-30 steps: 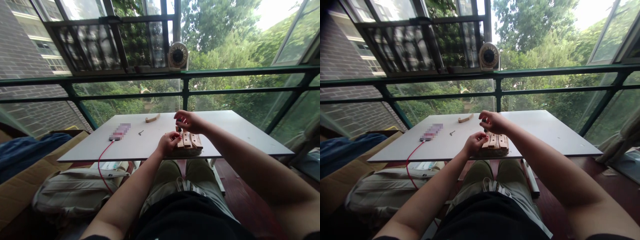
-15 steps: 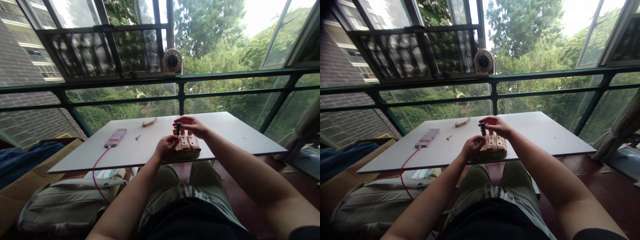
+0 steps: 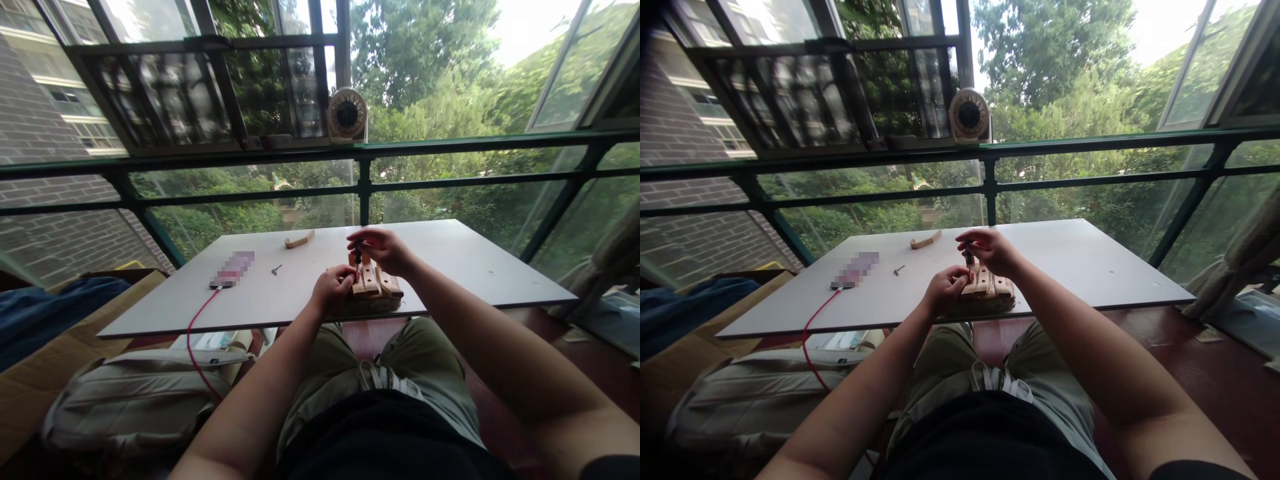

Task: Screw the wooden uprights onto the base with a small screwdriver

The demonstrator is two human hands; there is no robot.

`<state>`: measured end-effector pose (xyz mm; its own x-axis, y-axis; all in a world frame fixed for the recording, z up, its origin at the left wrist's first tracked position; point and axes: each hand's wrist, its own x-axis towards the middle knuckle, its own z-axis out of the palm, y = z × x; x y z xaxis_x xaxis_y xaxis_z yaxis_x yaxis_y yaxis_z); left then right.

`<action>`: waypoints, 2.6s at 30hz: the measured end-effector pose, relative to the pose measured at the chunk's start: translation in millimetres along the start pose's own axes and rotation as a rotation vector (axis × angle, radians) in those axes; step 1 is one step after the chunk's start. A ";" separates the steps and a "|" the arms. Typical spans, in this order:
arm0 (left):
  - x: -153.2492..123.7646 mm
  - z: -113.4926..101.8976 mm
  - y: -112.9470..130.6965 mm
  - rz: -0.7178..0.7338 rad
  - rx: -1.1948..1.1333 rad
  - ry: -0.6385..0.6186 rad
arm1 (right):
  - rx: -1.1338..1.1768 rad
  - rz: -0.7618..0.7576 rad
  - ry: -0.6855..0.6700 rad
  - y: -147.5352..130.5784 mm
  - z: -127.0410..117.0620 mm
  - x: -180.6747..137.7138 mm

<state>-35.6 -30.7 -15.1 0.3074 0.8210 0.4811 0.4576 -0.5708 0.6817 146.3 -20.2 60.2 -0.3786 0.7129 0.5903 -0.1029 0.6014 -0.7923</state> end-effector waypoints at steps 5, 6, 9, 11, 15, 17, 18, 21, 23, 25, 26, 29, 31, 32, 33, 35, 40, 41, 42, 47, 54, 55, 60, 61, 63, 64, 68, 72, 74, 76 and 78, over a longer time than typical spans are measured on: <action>-0.8 0.6 1.5 0.000 0.017 0.010 | -0.055 -0.023 0.023 3.9 3.4 -3.4; -0.8 0.8 1.5 -0.001 0.019 0.006 | -0.066 -0.025 0.026 5.2 3.9 -3.5; -0.3 2.2 0.6 -0.011 0.030 -0.002 | -0.085 -0.031 0.028 8.4 4.9 -3.9; 0.0 3.6 -1.1 -0.010 0.036 -0.004 | -0.087 -0.038 0.026 9.3 4.8 -4.5; -0.4 5.6 -5.3 0.009 0.035 -0.007 | -0.086 -0.037 0.018 8.4 3.5 -5.3; -1.0 5.7 -6.5 0.012 0.027 -0.010 | -0.094 -0.024 0.010 7.2 3.1 -5.0; -1.2 5.7 -6.8 0.010 0.024 -0.011 | -0.103 -0.018 0.008 6.6 3.2 -4.7; -1.6 5.2 -6.6 0.007 0.023 -0.014 | -0.144 -0.010 0.018 5.6 5.0 -3.5; -1.6 5.0 -6.3 0.009 0.028 -0.017 | -0.181 -0.009 0.033 6.1 7.1 -3.0; -1.7 4.9 -6.2 0.008 0.034 -0.019 | -0.237 -0.011 0.049 7.3 9.2 -2.5; -1.8 4.9 -6.2 0.008 0.037 -0.018 | -0.272 -0.014 0.058 8.0 10.0 -2.3; -2.3 4.7 -6.1 0.010 0.036 -0.015 | -0.385 -0.031 0.084 9.1 11.5 -1.9; -2.6 4.3 -5.7 0.007 0.033 -0.014 | -0.452 -0.034 0.101 8.6 11.9 -1.8; -2.7 4.0 -5.4 0.003 0.032 -0.015 | -0.480 -0.034 0.110 8.0 12.1 -1.9; -2.8 3.7 -5.1 -0.002 0.031 -0.015 | -0.505 -0.032 0.119 7.3 12.4 -2.0; -2.7 3.2 -4.8 -0.005 0.029 -0.016 | -0.540 -0.029 0.129 5.5 13.4 -2.1; -2.2 3.8 -6.7 0.003 0.022 -0.016 | -0.607 -0.022 0.144 0.9 17.4 -1.4; -2.1 4.1 -7.3 0.004 0.020 -0.016 | -0.618 -0.024 0.149 0.3 18.2 -1.2; -2.1 4.3 -7.8 0.007 0.017 -0.018 | -0.628 -0.027 0.153 -0.1 18.9 -1.0; -2.3 4.3 -9.4 0.012 0.007 -0.020 | -0.654 -0.025 0.158 0.0 20.8 0.0; -0.9 4.6 -10.9 -0.014 -0.049 0.016 | -0.665 -0.026 0.160 -1.4 19.9 1.4; -0.1 4.3 -10.5 -0.026 -0.064 0.030 | -0.667 -0.027 0.157 -2.0 19.7 1.5; 5.5 -2.7 -3.3 -0.012 -0.146 0.087 | -0.690 -0.041 0.156 -6.2 18.5 2.3; 6.7 -5.1 -0.6 -0.010 -0.135 0.087 | -0.703 -0.039 0.160 -7.1 18.3 2.7; 8.9 -10.1 5.8 -0.011 -0.078 0.068 | -0.725 -0.034 0.162 -9.1 18.0 4.0; 10.1 -12.1 9.3 -0.009 -0.046 0.055 | -0.732 -0.033 0.160 -10.0 17.8 4.8; 15.8 -11.8 20.4 0.011 0.009 0.063 | -0.737 -0.022 0.152 -12.5 15.2 7.8; 21.1 0.8 22.8 -0.019 -0.130 0.143 | -0.733 0.024 0.173 -11.8 8.2 8.9; 23.2 6.8 21.9 -0.013 -0.220 0.200 | -0.720 0.043 0.175 -11.1 4.3 9.0; 24.9 10.5 20.8 -0.005 -0.283 0.249 | -0.714 0.052 0.173 -10.7 1.4 9.3; 25.9 12.3 19.9 0.008 -0.328 0.228 | -0.717 0.052 0.173 -10.8 -0.1 9.7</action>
<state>-8.2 -20.7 4.2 0.0998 0.8143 0.5719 0.1537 -0.5805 0.7997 143.8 -19.8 74.5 -0.2100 0.7577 0.6179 0.5602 0.6112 -0.5592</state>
